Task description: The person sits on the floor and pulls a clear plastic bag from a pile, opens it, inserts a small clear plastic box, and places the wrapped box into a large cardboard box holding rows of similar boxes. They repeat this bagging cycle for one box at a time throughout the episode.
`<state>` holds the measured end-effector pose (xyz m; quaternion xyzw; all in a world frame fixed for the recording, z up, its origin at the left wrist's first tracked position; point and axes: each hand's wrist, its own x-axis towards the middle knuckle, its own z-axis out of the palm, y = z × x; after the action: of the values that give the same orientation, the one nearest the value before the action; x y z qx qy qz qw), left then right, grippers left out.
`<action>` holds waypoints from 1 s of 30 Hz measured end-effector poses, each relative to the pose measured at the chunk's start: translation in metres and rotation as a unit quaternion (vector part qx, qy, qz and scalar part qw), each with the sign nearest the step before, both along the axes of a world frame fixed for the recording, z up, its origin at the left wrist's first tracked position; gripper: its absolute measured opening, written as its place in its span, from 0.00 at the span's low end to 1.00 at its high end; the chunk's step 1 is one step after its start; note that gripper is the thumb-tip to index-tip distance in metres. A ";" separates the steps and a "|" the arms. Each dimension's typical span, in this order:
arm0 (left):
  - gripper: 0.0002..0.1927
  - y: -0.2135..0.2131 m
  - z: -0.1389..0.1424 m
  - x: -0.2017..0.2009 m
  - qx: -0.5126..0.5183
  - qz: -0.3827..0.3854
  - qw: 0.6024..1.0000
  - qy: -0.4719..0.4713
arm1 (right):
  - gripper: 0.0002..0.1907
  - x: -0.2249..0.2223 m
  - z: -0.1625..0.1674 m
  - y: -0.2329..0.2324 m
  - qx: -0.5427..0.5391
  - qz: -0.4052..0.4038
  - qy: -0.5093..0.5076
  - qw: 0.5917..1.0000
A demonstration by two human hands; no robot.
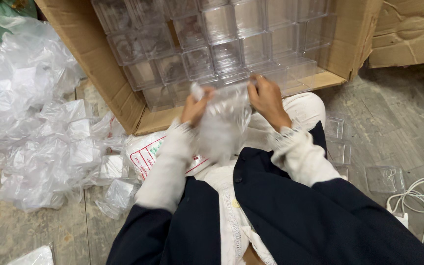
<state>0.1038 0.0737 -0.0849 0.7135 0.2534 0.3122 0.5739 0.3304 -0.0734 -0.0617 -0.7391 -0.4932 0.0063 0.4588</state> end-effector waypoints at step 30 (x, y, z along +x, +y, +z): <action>0.26 -0.040 -0.060 -0.136 -0.143 -0.057 0.988 0.006 | 0.11 -0.142 -0.021 0.033 -0.106 0.387 0.321 0.858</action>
<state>-0.0317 0.0335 -0.1454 0.6391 0.2580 0.2352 0.6854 0.1886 -0.0405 -0.0827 -0.4900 -0.5609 0.4727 0.4710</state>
